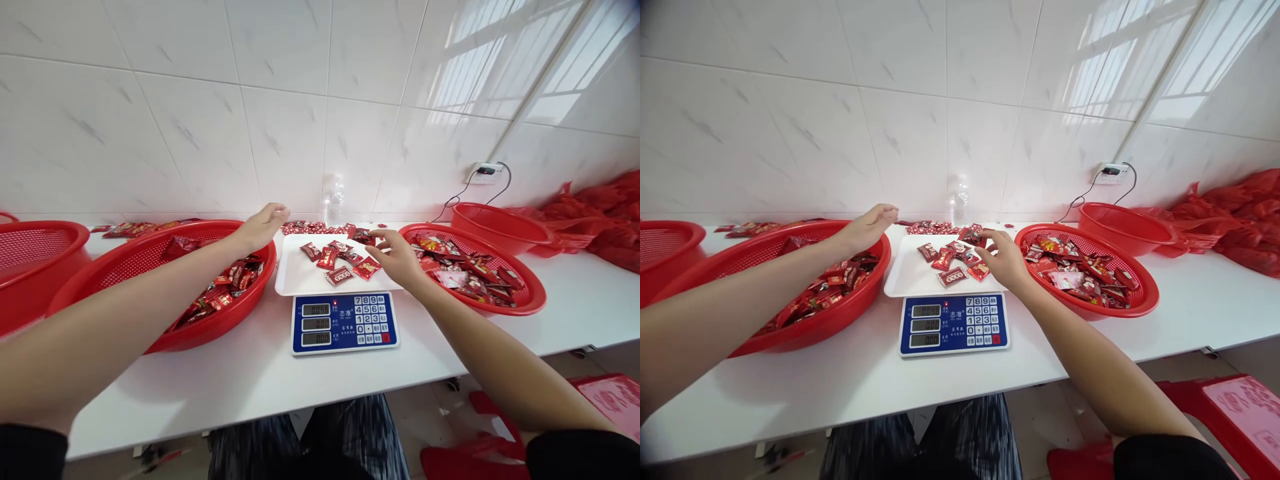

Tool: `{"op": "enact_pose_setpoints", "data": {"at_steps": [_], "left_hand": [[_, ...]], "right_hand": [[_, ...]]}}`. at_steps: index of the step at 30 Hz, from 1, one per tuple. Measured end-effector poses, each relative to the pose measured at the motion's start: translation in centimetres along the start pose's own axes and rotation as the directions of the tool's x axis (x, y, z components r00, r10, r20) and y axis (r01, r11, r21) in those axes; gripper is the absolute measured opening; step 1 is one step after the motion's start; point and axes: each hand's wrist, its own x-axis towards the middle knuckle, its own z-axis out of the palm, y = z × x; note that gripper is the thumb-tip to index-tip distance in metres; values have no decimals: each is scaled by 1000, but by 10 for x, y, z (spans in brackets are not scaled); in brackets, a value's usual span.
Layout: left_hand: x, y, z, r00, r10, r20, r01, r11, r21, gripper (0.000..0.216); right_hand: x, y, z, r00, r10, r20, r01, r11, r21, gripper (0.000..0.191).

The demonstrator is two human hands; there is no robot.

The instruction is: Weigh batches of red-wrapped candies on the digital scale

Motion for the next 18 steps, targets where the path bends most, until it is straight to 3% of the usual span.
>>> {"op": "enact_pose_setpoints", "data": {"at_steps": [6, 9, 13, 18], "left_hand": [[-44, -40, -50, 965, -164, 204, 61, 899, 434, 36], [-64, -60, -67, 889, -289, 355, 54, 836, 546, 38], [-84, -84, -80, 757, -384, 528, 33, 830, 556, 52], [-93, -86, -78, 736, -448, 507, 25, 767, 641, 73]], "right_hand": [[-12, -6, -5, 999, 29, 39, -30, 999, 25, 31], [-13, -18, -2, 996, 26, 82, -27, 999, 18, 31], [-12, -30, 9, 993, 2, 121, -4, 1000, 20, 29], [-7, -34, 30, 985, -64, 158, 62, 998, 18, 29]]}}
